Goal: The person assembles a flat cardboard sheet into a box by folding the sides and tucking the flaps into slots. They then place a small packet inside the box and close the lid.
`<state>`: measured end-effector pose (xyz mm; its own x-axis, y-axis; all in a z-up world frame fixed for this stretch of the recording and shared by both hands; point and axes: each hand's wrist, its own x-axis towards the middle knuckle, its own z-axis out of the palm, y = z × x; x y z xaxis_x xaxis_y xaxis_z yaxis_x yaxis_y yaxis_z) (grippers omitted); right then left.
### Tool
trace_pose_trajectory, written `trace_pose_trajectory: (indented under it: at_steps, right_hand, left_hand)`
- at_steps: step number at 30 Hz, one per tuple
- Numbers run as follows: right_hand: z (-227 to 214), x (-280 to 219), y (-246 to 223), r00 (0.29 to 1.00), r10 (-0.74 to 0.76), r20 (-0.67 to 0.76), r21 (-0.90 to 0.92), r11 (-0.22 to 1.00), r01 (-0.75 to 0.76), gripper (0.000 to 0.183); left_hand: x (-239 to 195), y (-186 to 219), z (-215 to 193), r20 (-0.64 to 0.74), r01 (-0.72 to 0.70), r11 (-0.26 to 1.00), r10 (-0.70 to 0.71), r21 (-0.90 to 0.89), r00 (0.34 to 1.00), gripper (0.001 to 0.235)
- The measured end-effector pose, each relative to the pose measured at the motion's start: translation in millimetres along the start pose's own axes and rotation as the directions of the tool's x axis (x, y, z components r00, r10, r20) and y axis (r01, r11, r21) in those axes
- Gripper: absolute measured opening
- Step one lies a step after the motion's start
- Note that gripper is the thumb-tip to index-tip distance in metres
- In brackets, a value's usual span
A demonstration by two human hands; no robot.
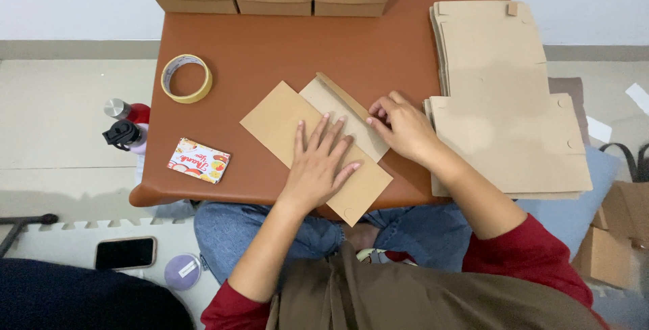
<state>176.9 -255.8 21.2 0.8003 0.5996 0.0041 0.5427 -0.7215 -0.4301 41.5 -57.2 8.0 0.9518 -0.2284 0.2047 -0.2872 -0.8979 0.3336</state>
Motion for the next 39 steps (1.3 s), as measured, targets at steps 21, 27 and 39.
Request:
trace_pose_trajectory:
  at_steps: [21,27,39]
  right_hand:
    - [-41.0,-12.5,20.2,0.963,0.125,-0.238,0.371,0.928,-0.029,0.014]
    - [-50.3,-23.0,-13.9,0.880,0.025,-0.474,0.069,0.998,0.009,0.009]
    - [40.7,-44.9,-73.0,0.761,-0.544,-0.354,-0.427,0.818,0.386,0.020]
  left_hand:
    - [-34.8,-4.7,-42.0,-0.498,-0.252,0.966,0.192,-0.056,0.846,0.028]
    - [-45.7,0.3,-56.4,-0.313,-0.174,0.985,0.159,-0.022,0.936,0.012]
    - [-40.7,-4.4,-36.4,-0.143,0.126,0.957,-0.168,-0.262,0.975,0.071]
